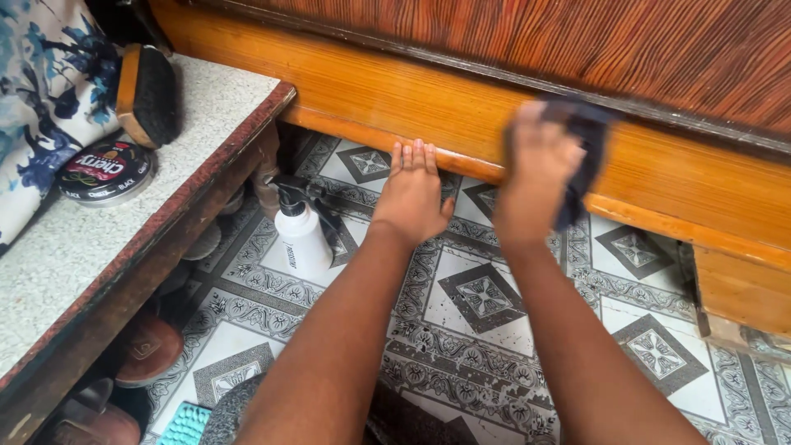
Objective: The person wipes a wooden bed frame with a dark cloth, moving along the side and lower edge. They briefly spray the cloth with a white spray bottle and continue wiping the same area.
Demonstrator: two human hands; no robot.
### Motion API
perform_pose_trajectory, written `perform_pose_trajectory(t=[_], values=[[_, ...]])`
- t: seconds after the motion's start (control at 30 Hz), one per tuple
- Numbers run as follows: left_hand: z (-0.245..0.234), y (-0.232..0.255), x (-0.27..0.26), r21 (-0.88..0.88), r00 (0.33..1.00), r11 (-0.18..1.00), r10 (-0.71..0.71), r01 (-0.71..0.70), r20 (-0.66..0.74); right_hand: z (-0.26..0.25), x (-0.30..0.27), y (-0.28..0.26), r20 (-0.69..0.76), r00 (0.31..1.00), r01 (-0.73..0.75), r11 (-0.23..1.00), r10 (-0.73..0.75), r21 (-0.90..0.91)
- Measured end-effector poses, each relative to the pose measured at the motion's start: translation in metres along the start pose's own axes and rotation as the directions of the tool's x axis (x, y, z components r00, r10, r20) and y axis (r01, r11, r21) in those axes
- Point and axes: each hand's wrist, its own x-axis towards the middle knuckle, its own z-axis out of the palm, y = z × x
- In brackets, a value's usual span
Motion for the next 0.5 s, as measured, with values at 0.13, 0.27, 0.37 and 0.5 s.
perform_pose_trajectory(t=[0.13, 0.27, 0.37, 0.5], values=[[-0.003, 0.003, -0.001, 0.007, 1.000, 1.000, -0.007, 0.007, 0.025, 0.001, 0.007, -0.040, 0.330, 0.847, 0.374, 0.908, -0.418, 0.189], [-0.012, 0.001, 0.000, 0.044, 0.995, 0.999, 0.023, -0.028, 0.101, 0.000, 0.006, -0.031, 0.505, 0.747, 0.316, 0.899, -0.432, 0.302], [-0.013, 0.003, 0.000, 0.060, 0.996, 0.998, 0.011, -0.017, 0.086, -0.016, 0.000, -0.012, 0.557, 0.697, 0.350, 0.893, -0.451, 0.284], [-0.004, 0.001, 0.001, 0.077, 0.998, 0.997, 0.003, -0.008, 0.067, -0.046, -0.011, 0.032, 0.594, 0.669, 0.410, 0.888, -0.448, 0.208]])
